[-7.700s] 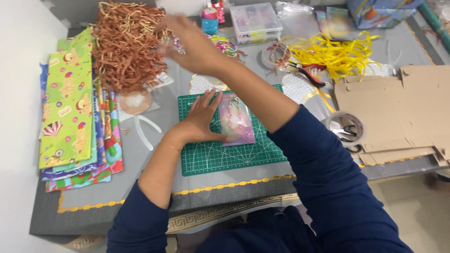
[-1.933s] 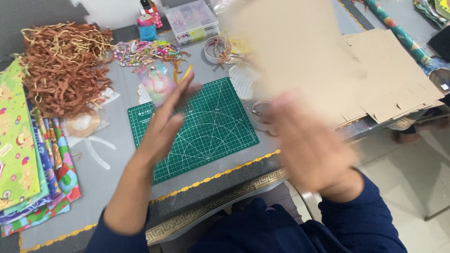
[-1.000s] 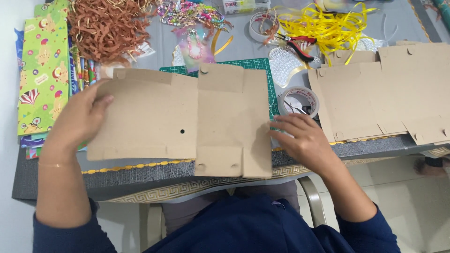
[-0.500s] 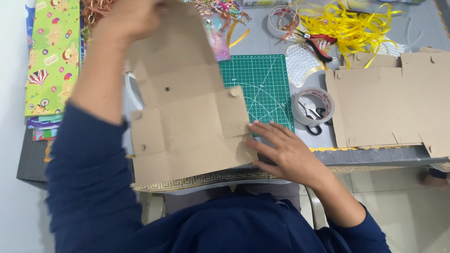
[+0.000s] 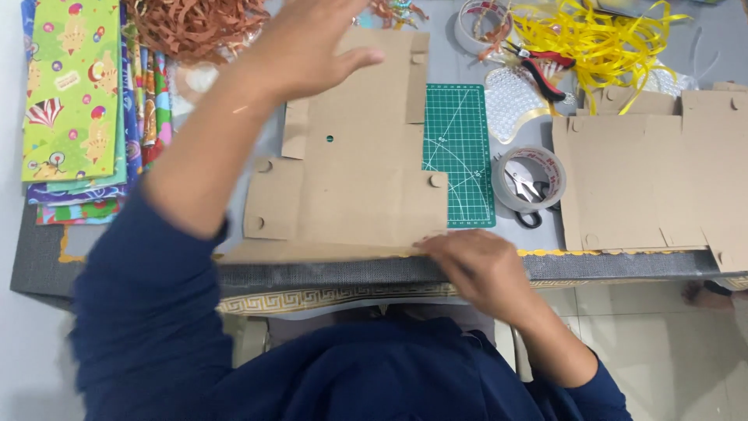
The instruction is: The person ties a yellow ribbon around a small blue gift box, then places a beaded bracelet onto a holographic card and inserts it into a clear plastic sleeve. Finally, the person folds a flat cardboard box on a green cutting mat.
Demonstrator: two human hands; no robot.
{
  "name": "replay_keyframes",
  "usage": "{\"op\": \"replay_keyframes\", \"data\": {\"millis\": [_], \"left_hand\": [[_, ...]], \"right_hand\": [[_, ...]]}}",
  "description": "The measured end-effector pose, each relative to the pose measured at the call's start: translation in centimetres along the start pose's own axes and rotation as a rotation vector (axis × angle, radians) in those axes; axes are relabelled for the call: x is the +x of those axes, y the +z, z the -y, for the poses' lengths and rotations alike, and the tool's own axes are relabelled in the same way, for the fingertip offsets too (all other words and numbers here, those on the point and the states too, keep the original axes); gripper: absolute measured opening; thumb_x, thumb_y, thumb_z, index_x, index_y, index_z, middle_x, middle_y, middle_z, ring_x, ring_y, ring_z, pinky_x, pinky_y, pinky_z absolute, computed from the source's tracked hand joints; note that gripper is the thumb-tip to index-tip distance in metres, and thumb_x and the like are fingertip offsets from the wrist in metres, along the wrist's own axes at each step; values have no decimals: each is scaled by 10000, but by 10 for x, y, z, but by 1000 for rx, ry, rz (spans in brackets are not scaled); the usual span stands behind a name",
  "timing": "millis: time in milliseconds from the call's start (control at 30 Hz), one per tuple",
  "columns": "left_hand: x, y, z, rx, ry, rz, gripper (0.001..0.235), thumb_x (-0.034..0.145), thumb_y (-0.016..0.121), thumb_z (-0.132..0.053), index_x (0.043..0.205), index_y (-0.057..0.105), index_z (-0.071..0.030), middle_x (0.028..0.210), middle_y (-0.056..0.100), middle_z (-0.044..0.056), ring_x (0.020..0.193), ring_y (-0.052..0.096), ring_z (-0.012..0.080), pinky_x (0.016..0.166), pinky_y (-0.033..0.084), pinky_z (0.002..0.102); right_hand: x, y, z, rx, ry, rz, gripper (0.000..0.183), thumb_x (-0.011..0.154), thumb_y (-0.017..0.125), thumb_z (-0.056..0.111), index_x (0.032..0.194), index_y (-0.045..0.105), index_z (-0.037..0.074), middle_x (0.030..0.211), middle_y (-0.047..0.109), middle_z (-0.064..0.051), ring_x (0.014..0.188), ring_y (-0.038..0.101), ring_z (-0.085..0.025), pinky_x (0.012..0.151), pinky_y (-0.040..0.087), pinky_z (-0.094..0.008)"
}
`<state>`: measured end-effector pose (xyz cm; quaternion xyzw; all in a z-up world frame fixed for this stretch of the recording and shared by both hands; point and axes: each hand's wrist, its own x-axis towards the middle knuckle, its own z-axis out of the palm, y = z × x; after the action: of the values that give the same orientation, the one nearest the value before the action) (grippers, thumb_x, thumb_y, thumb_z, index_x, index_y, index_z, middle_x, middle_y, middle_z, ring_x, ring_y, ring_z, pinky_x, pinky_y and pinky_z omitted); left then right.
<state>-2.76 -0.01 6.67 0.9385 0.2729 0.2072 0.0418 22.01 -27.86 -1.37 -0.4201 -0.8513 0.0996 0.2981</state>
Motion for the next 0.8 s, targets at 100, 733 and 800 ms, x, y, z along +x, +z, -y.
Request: {"op": "replay_keyframes", "data": {"millis": [100, 733, 800], "left_hand": [[-57, -55, -37, -257, -62, 124, 380, 1078, 604, -324, 1343, 570, -54, 1286, 559, 150, 1072, 597, 290, 874, 444, 463], [-190, 79, -167, 6, -237, 156, 734, 1054, 420, -475, 1560, 328, 48, 1651, 279, 266, 1559, 204, 345, 1270, 45, 519], [-189, 79, -167, -11, -253, 186, 751, 1055, 395, -491, 1570, 303, 47, 1667, 245, 263, 1568, 173, 341, 1271, 19, 512]], "right_hand": [[0, -6, -11, 236, 312, -62, 101, 965, 678, 120, 1004, 734, 45, 980, 788, -52, 755, 707, -159, 728, 553, -300], [29, 72, 35, -192, 232, 252, 574, 1076, 425, 283, 1571, 374, -5, 1624, 357, -258, 1545, 256, -368, 1260, 105, -528], [24, 67, 30, -250, 245, 298, 636, 1081, 405, 357, 1616, 301, 29, 1677, 280, -214, 1573, 202, -321, 1277, 93, -478]]}}
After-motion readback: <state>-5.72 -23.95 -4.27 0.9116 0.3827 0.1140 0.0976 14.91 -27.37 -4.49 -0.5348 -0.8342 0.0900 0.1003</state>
